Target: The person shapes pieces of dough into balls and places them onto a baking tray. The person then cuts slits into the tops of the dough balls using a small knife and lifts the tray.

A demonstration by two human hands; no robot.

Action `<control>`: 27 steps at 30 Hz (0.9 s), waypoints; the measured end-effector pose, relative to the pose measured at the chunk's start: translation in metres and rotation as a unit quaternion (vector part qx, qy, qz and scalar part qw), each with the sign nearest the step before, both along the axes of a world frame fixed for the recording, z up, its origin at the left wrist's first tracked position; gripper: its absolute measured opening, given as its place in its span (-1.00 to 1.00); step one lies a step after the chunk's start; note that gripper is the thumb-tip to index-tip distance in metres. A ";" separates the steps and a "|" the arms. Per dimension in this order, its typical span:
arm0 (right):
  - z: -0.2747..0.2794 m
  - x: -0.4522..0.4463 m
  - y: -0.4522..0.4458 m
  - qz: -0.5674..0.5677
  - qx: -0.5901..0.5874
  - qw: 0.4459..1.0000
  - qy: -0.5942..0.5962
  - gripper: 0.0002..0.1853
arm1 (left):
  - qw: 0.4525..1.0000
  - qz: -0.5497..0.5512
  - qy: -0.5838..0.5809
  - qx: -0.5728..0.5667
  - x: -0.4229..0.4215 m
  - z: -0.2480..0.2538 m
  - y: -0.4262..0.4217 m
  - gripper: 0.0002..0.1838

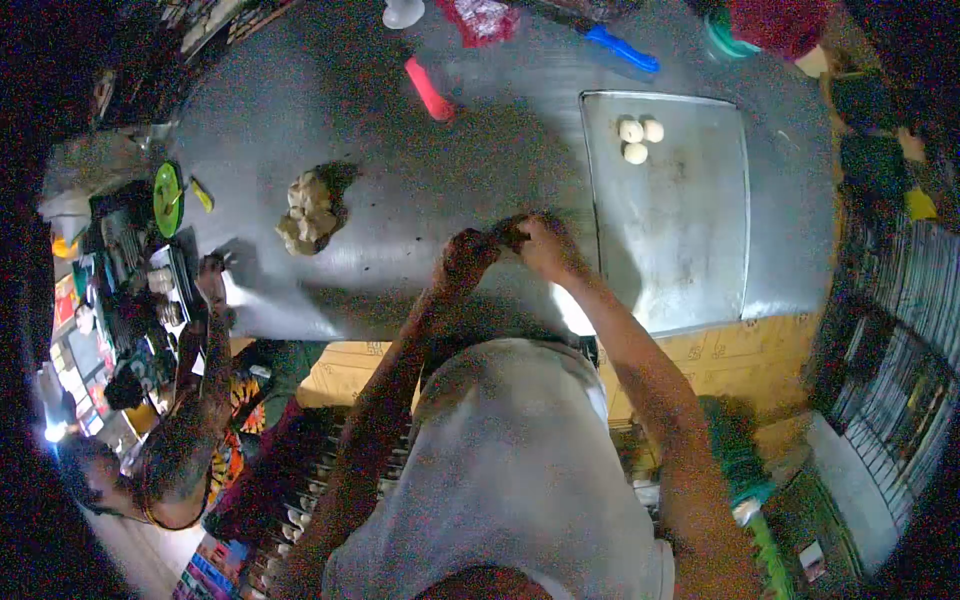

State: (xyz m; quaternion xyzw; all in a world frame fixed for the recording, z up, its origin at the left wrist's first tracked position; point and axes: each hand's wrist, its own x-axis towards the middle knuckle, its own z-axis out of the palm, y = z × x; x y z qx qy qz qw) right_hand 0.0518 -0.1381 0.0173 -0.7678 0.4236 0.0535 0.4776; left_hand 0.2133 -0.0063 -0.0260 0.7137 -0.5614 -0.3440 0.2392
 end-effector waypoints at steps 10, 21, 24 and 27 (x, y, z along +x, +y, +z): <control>-0.021 -0.007 0.046 -0.149 -0.121 0.979 -0.071 -0.77 | 0.988 -0.059 0.084 -0.118 -0.020 -0.001 0.028 -0.47; 0.025 -0.015 0.035 -0.202 -0.031 0.969 -0.136 -0.57 | 0.746 0.284 0.602 0.023 -0.004 -0.009 -0.017 -0.44; 0.031 -0.033 0.036 -0.264 0.178 0.924 -0.211 -0.55 | 0.671 0.220 0.707 -0.039 -0.030 0.010 -0.024 -0.38; 0.025 -0.051 0.015 -0.286 0.059 0.935 -0.199 -0.65 | 0.777 0.194 0.598 0.036 -0.063 0.032 -0.050 -0.40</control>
